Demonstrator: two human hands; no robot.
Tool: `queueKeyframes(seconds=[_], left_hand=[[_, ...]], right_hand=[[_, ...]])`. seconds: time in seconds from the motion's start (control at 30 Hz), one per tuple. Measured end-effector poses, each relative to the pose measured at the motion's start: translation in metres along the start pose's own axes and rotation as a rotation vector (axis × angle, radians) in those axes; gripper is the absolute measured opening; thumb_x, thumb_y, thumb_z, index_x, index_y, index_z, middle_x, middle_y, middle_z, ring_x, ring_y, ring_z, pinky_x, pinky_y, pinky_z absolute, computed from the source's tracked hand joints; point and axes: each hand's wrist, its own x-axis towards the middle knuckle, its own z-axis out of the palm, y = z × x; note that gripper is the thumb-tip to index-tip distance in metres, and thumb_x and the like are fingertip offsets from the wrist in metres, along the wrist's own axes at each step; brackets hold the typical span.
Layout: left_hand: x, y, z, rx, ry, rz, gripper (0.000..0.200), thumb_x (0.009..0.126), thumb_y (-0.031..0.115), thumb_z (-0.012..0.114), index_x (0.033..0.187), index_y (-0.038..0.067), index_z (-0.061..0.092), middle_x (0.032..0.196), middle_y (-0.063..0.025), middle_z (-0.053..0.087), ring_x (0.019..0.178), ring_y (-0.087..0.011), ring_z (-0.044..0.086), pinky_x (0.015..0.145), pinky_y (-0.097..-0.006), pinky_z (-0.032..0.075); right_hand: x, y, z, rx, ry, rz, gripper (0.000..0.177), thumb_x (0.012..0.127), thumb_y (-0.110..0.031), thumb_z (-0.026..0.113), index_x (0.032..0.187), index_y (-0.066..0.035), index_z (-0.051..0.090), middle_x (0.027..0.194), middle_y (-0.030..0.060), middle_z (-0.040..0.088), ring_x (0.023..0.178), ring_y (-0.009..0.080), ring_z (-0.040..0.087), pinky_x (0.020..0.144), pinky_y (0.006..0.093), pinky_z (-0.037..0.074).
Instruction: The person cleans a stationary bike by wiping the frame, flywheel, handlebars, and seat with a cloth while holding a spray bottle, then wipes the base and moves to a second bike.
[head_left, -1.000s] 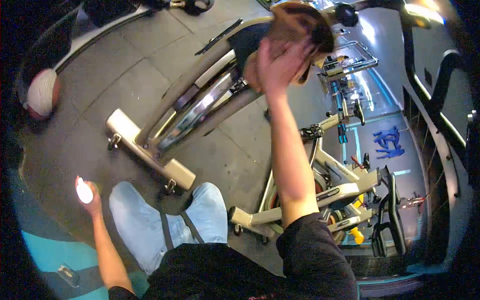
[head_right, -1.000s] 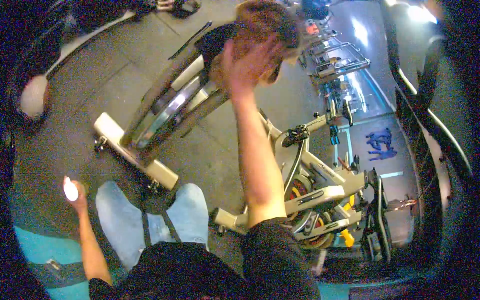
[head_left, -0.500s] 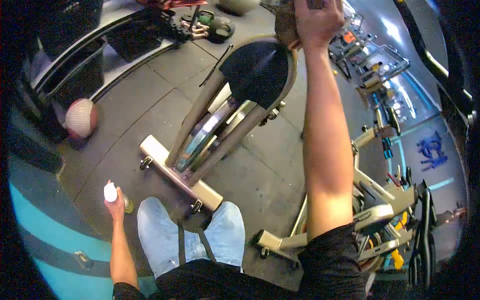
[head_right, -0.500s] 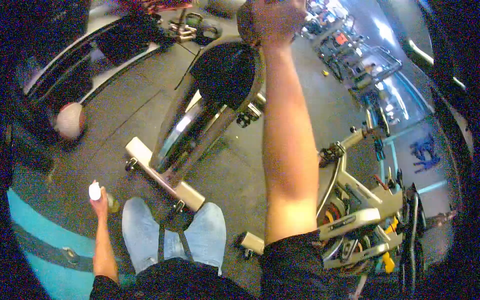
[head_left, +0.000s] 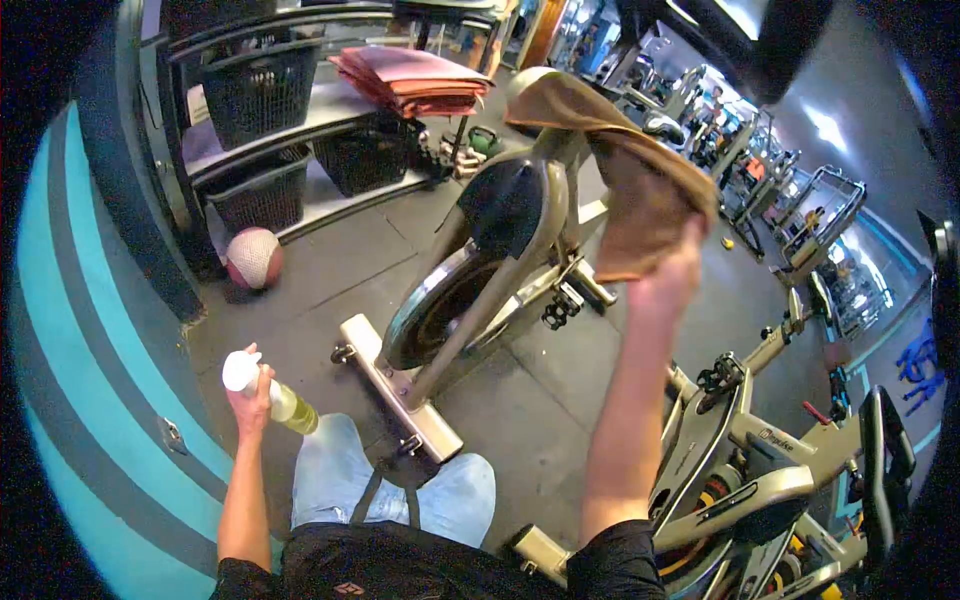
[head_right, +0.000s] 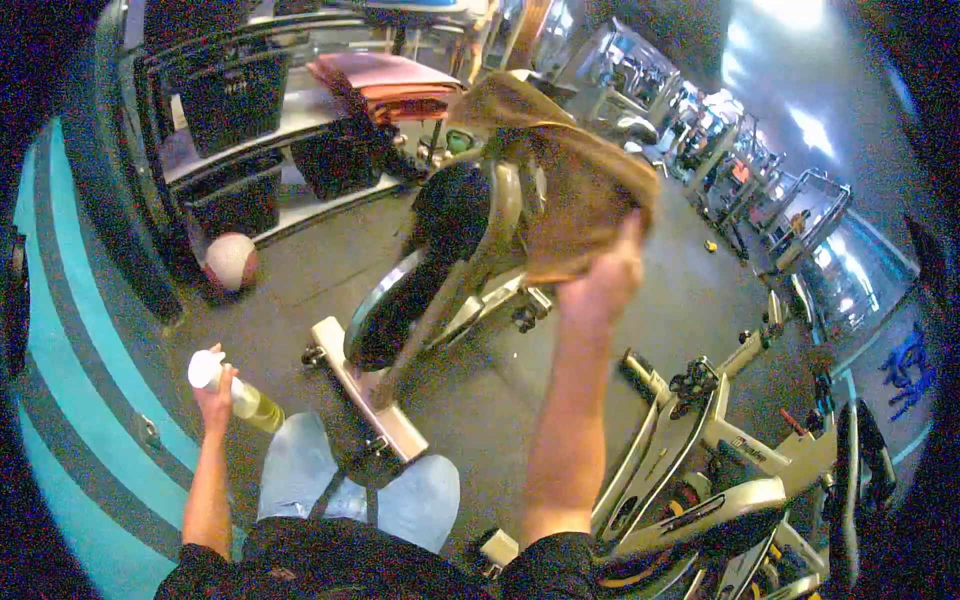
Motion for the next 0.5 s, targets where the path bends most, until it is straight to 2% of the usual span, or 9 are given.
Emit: queueKeyframes(seconds=[0.07,0.13,0.2,0.27,0.3,0.37,0.4,0.43,0.5], left_hand=[[0.004,0.010,-0.002,0.007,0.042,0.098,0.034,0.083,0.004,0.065,0.116,-0.002,0.056,0.116,-0.0100,0.062,0.077,-0.0116,0.060,0.072,-0.0275,0.050],[0.013,0.039,-0.007,-0.072,0.050,0.065,0.033,0.084,0.003,0.064,0.116,-0.002,0.056,0.116,-0.0101,0.061,0.077,-0.0121,0.061,0.072,-0.0277,0.051],[0.029,0.067,-0.007,-0.047,0.033,0.114,0.033,0.084,0.002,0.063,0.117,-0.001,0.055,0.116,-0.0102,0.061,0.077,-0.0119,0.061,0.071,-0.0274,0.051],[0.046,0.097,-0.001,-0.096,-0.018,0.079,0.035,0.084,0.002,0.063,0.118,-0.001,0.055,0.116,-0.0096,0.061,0.077,-0.0114,0.061,0.070,-0.0271,0.051],[0.055,0.105,0.004,-0.128,0.000,0.143,0.038,0.083,0.001,0.063,0.120,0.000,0.055,0.108,-0.0069,0.062,0.077,-0.0105,0.061,0.070,-0.0268,0.051],[0.067,0.131,0.007,-0.126,-0.038,0.135,0.037,0.082,0.002,0.065,0.118,0.000,0.057,0.105,-0.0060,0.063,0.077,-0.0099,0.060,0.070,-0.0261,0.050],[0.070,0.140,0.008,-0.143,-0.041,0.142,0.035,0.081,0.003,0.066,0.116,0.000,0.058,0.106,-0.0062,0.063,0.077,-0.0098,0.060,0.070,-0.0257,0.050],[0.077,0.139,0.004,-0.128,-0.073,0.142,0.034,0.081,0.004,0.067,0.114,-0.001,0.059,0.107,-0.0067,0.063,0.078,-0.0100,0.060,0.071,-0.0258,0.050],[0.091,0.137,0.008,-0.113,-0.091,0.192,0.032,0.081,0.006,0.069,0.111,-0.001,0.060,0.102,-0.0063,0.065,0.078,-0.0107,0.059,0.072,-0.0266,0.049]], right_hand=[[-0.006,-0.061,0.027,0.007,0.147,-0.127,0.049,0.099,-0.040,0.046,0.128,-0.001,0.048,0.121,0.0127,0.060,0.110,0.0293,0.059,0.099,0.0456,0.045],[0.009,-0.116,0.042,-0.029,0.095,-0.649,0.053,0.097,-0.043,0.048,0.133,-0.003,0.046,0.131,0.0106,0.053,0.119,0.0273,0.053,0.104,0.0483,0.041],[0.009,-0.159,0.085,-0.280,0.028,-0.885,0.052,0.096,-0.044,0.050,0.130,-0.005,0.050,0.127,0.0104,0.056,0.116,0.0251,0.055,0.100,0.0432,0.043],[0.054,-0.186,0.111,-0.360,-0.182,-0.721,0.046,0.094,-0.038,0.053,0.126,-0.005,0.054,0.123,0.0102,0.059,0.113,0.0242,0.057,0.097,0.0405,0.044],[0.072,-0.194,0.125,-0.387,-0.255,-0.666,0.044,0.094,-0.036,0.054,0.125,-0.005,0.055,0.121,0.0101,0.060,0.112,0.0239,0.057,0.096,0.0396,0.045],[0.079,-0.185,0.147,-1.755,-0.421,-1.137,0.033,0.092,-0.023,0.057,0.119,-0.003,0.058,0.114,0.0099,0.063,0.106,0.0241,0.059,0.094,0.0391,0.046],[0.071,-0.189,0.150,-1.741,-0.443,-1.142,0.033,0.092,-0.023,0.057,0.119,-0.003,0.058,0.114,0.0099,0.063,0.106,0.0241,0.059,0.094,0.0391,0.046],[0.058,-0.205,0.148,-1.715,-0.643,-1.225,0.030,0.091,-0.018,0.058,0.117,-0.002,0.059,0.111,0.0101,0.064,0.103,0.0234,0.060,0.093,0.0397,0.046],[0.049,-0.207,0.152,-1.678,-0.707,-1.237,0.029,0.090,-0.018,0.058,0.114,-0.001,0.059,0.107,0.0102,0.063,0.099,0.0235,0.059,0.090,0.0392,0.046]])
